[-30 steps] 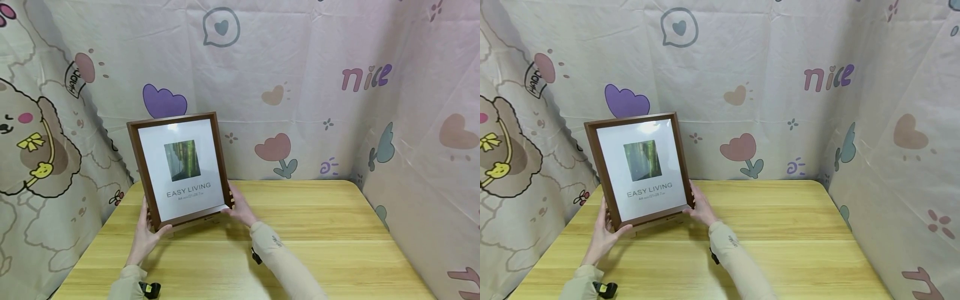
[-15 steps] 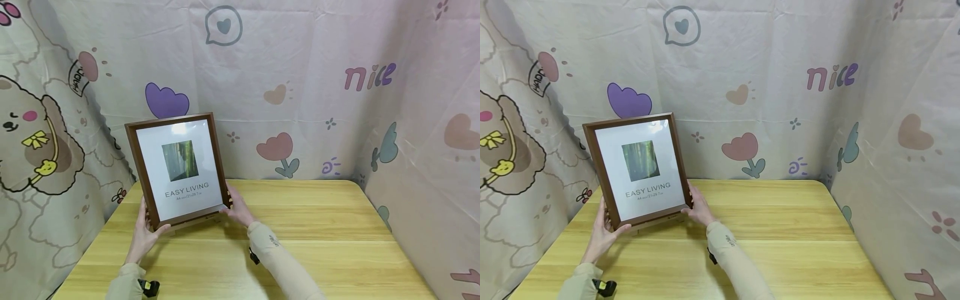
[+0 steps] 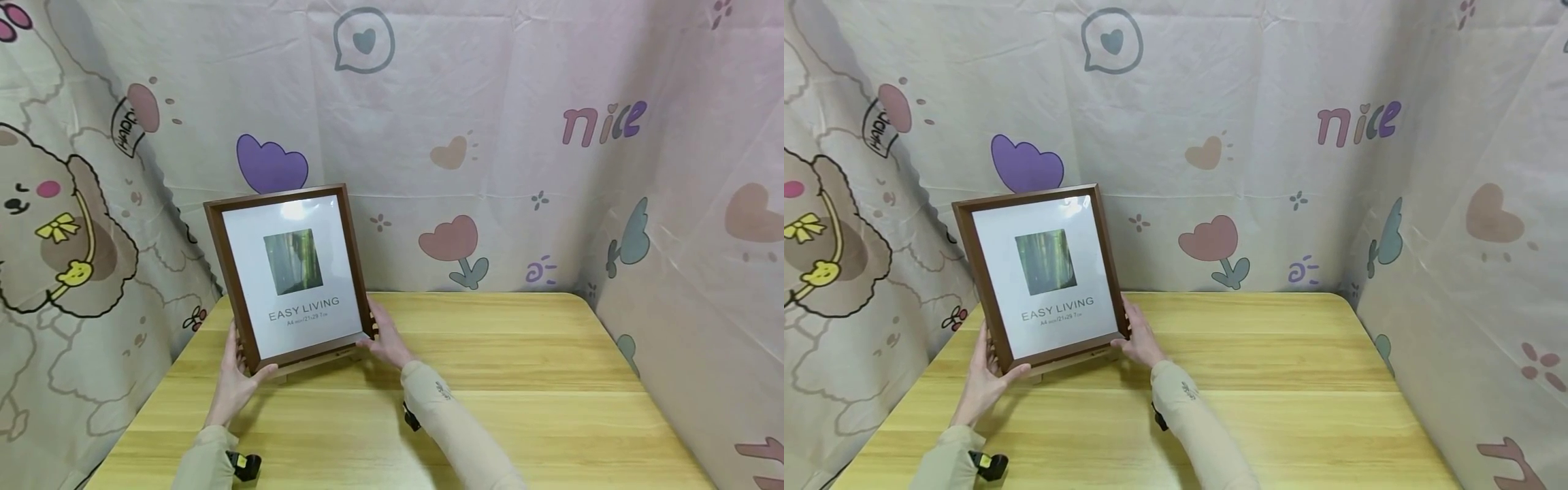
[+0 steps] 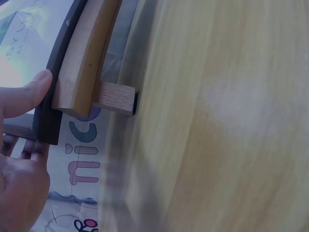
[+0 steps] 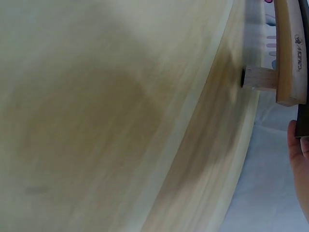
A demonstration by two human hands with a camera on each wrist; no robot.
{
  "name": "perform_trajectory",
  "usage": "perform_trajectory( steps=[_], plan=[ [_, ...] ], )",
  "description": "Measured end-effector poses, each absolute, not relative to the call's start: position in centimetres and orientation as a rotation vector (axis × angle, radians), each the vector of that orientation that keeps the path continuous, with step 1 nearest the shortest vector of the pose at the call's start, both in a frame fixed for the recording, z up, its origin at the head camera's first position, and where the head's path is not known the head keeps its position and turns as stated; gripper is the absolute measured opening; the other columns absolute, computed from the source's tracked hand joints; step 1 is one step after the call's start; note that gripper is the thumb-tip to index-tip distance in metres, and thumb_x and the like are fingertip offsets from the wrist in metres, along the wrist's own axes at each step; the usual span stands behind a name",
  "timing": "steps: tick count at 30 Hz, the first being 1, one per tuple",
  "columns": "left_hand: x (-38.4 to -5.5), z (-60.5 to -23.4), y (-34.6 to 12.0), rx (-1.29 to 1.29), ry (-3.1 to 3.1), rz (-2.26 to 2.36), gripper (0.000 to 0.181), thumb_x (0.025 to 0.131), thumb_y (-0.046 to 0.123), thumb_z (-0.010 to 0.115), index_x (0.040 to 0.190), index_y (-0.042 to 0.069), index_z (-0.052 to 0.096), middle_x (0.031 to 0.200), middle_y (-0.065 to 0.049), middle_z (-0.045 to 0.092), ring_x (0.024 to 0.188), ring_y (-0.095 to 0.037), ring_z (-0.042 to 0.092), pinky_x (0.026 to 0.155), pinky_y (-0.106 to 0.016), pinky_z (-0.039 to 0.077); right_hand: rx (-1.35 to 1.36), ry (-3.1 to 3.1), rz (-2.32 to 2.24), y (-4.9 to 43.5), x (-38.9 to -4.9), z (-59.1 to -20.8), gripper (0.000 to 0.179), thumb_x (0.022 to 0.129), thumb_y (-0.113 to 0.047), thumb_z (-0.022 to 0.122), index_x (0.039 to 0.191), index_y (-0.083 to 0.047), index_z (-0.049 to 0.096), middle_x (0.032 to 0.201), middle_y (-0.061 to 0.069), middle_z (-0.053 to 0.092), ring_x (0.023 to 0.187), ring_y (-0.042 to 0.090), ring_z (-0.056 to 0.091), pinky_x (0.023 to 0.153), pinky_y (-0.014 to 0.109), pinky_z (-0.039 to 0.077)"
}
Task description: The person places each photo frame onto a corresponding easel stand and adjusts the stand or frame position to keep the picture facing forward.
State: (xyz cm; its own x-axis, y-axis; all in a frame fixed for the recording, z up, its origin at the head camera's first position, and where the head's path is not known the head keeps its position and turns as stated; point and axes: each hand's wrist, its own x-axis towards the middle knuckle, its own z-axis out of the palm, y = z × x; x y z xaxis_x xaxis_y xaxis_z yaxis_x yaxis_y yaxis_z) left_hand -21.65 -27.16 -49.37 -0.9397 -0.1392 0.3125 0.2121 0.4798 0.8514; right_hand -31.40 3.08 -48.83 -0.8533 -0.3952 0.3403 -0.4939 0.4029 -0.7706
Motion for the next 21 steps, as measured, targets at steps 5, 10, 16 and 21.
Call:
perform_trajectory(
  steps=[5,10,16,21],
  plan=[
    [-21.6,-49.2,-27.3,-0.015,-2.449,-1.453,0.119,0.084,0.012,0.082,0.163,0.020,-0.007,0.161,-0.031,0.022,0.143,-0.049,0.032,0.113,-0.004,0.027,0.770,-2.571,1.491,3.0,-31.4,-48.9,0.097,0.084,-0.001,0.077,0.162,-0.014,0.021,0.154,0.019,0.041,0.128,0.036,0.053,0.114,0.050,0.045],
    [-21.4,-49.1,-27.4,0.031,-2.498,-1.451,0.115,0.086,0.017,0.081,0.162,0.006,-0.005,0.161,-0.035,0.018,0.146,-0.056,0.025,0.118,-0.052,0.026,0.744,-2.592,1.532,2.9,-31.4,-49.2,0.096,0.086,-0.003,0.076,0.162,-0.016,0.019,0.161,0.019,0.034,0.138,0.039,0.046,0.118,0.056,0.038],
    [-21.6,-49.5,-27.4,0.023,-2.481,-1.456,0.113,0.086,0.017,0.081,0.162,0.007,-0.003,0.160,-0.034,0.022,0.145,-0.054,0.029,0.112,-0.002,0.027,0.743,-2.575,1.586,2.7,-31.6,-49.8,0.096,0.086,0.001,0.074,0.163,-0.018,0.017,0.159,0.018,0.035,0.134,0.038,0.049,0.116,0.053,0.042],
    [-21.7,-49.6,-27.3,0.008,-2.451,-1.461,0.111,0.086,0.015,0.081,0.162,0.006,0.000,0.158,-0.033,0.026,0.143,-0.051,0.033,0.095,0.010,0.022,0.783,-2.530,1.660,2.7,-31.7,-50.1,0.097,0.087,0.007,0.070,0.163,-0.016,0.014,0.152,0.021,0.040,0.123,0.037,0.056,0.108,0.050,0.050]
  ],
)
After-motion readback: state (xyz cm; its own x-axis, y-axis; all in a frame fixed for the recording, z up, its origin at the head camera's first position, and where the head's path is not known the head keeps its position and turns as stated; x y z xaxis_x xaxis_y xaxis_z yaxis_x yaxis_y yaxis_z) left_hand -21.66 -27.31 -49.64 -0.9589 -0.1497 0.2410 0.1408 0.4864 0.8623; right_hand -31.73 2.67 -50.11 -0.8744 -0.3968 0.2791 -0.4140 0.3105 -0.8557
